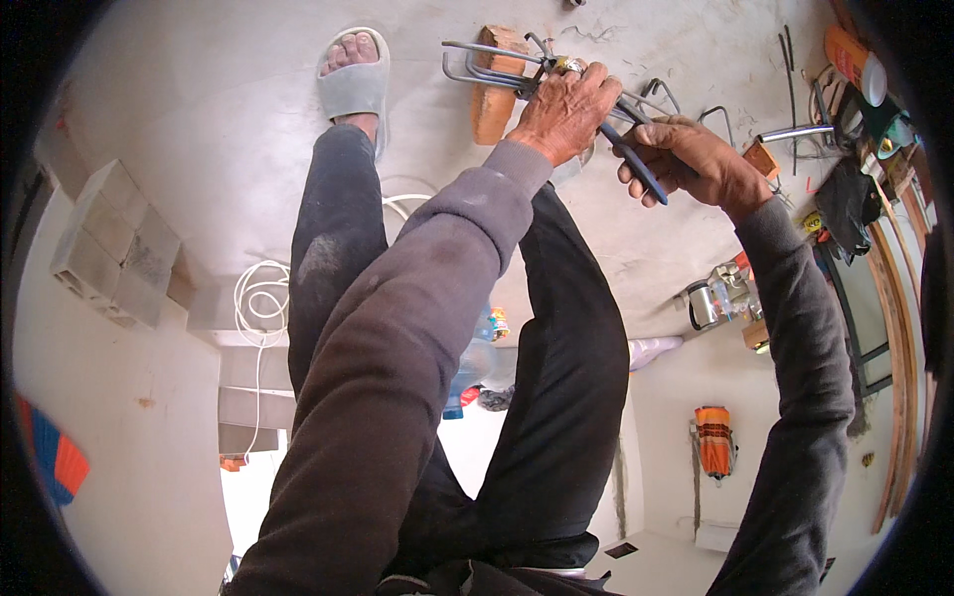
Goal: The person sits on the floor and uses pliers to bend and secure metal rods into a rectangular frame structure. They manipulate the metal bars, using bricks as supports, and twist wire ties to fasten the joints.
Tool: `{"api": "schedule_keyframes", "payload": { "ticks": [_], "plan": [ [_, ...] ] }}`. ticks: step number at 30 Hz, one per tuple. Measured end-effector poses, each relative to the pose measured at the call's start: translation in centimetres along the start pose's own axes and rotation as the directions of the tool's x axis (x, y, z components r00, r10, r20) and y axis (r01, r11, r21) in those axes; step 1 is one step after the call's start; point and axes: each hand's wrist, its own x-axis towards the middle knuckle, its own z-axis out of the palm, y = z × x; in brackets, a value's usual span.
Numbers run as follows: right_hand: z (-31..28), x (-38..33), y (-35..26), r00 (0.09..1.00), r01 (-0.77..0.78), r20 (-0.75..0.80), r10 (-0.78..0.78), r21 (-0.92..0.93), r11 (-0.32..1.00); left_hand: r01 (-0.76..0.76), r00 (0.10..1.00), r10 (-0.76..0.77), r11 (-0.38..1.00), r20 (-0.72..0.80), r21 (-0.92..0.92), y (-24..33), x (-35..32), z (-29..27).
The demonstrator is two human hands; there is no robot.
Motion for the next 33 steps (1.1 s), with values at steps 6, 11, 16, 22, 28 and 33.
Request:
{"api": "schedule_keyframes", "payload": {
  "ticks": [6,11,16,22,28,33],
  "plan": [
    [4.0,-0.4,-0.3,0.714,-0.264,-0.112,-0.691,-0.957,-0.118,0.044,0.999,-0.044,0.999,-0.003,-0.003,0.0,1.2,0.3],
    [4.2,1.4,0.7,0.54,-0.503,0.167,-0.825,-0.721,-0.476,0.129,0.99,-0.122,0.988,0.075,-0.084,-0.5,1.9,-0.2],
    [1.5,2.0,1.3,0.568,-0.523,0.168,-0.806,-0.683,-0.511,0.186,0.957,-0.174,0.982,0.23,-0.03,-5.0,2.0,-2.2],
    [1.7,1.8,-1.0,0.636,-0.368,0.084,-0.767,-0.841,-0.397,0.328,0.939,-0.329,0.944,0.097,0.023,-8.5,-0.6,-2.7],
    [1.3,1.5,-1.9,0.724,-0.232,0.001,-0.69,-0.941,-0.245,0.356,0.934,-0.351,0.928,-0.061,0.108,-7.3,-1.2,-0.8],
    [2.7,1.5,-3.6,0.804,-0.22,-0.066,-0.591,-0.956,-0.192,0.367,0.93,-0.36,0.919,-0.07,0.145,-7.3,-1.1,-0.1]
  ]
}}
